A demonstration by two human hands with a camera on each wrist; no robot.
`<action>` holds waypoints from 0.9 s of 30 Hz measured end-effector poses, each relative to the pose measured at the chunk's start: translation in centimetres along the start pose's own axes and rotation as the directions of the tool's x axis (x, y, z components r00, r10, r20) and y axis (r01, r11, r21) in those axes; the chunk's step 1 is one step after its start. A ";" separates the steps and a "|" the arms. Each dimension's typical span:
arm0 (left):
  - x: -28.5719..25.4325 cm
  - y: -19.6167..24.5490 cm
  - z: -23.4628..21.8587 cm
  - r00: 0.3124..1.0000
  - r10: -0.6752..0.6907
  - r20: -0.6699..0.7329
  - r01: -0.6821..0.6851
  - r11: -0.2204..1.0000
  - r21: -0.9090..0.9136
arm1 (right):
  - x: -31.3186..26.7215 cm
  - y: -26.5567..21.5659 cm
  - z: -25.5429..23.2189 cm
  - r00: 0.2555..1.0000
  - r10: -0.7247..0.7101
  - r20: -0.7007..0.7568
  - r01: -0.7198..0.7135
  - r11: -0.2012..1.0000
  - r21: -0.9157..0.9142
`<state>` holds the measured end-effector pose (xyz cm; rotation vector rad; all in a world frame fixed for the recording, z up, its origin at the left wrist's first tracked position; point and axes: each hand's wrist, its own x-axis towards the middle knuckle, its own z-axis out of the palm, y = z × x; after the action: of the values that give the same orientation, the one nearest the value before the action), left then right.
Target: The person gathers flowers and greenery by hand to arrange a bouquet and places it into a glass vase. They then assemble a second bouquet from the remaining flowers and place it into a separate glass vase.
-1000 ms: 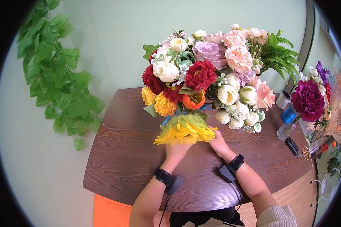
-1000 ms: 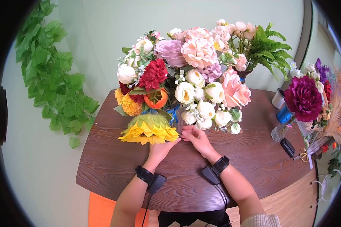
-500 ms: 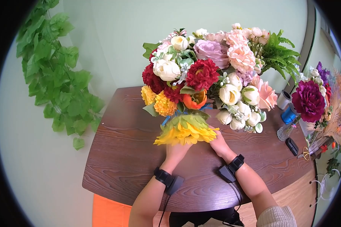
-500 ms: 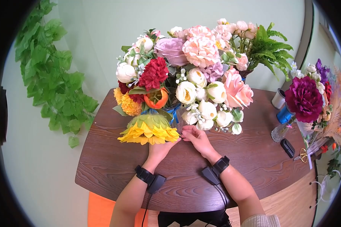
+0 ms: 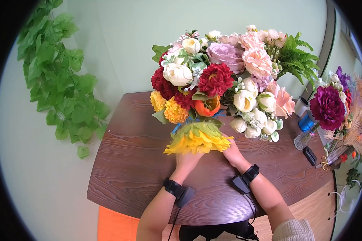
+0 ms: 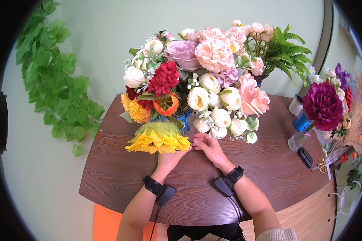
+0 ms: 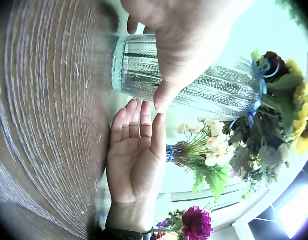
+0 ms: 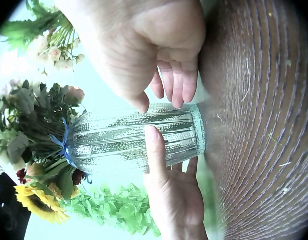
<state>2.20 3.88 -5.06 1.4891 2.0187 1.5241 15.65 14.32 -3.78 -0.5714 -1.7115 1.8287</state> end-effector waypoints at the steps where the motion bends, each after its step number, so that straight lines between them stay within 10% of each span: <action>1: 0.0 -0.1 0.0 1.000 0.002 -0.002 -0.002 1.000 -0.008 | 0.0 0.0 0.0 1.000 -0.004 0.003 0.004 1.000 -0.004; 27: -0.1 0.3 -0.2 0.999 0.037 -0.003 -0.037 0.999 -0.012 | -0.1 -0.5 0.2 0.999 0.042 0.026 -0.043 0.999 0.010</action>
<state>2.30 3.66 -4.78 1.5288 1.9906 1.5505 15.68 14.14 -3.30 -0.5868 -1.7170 1.8814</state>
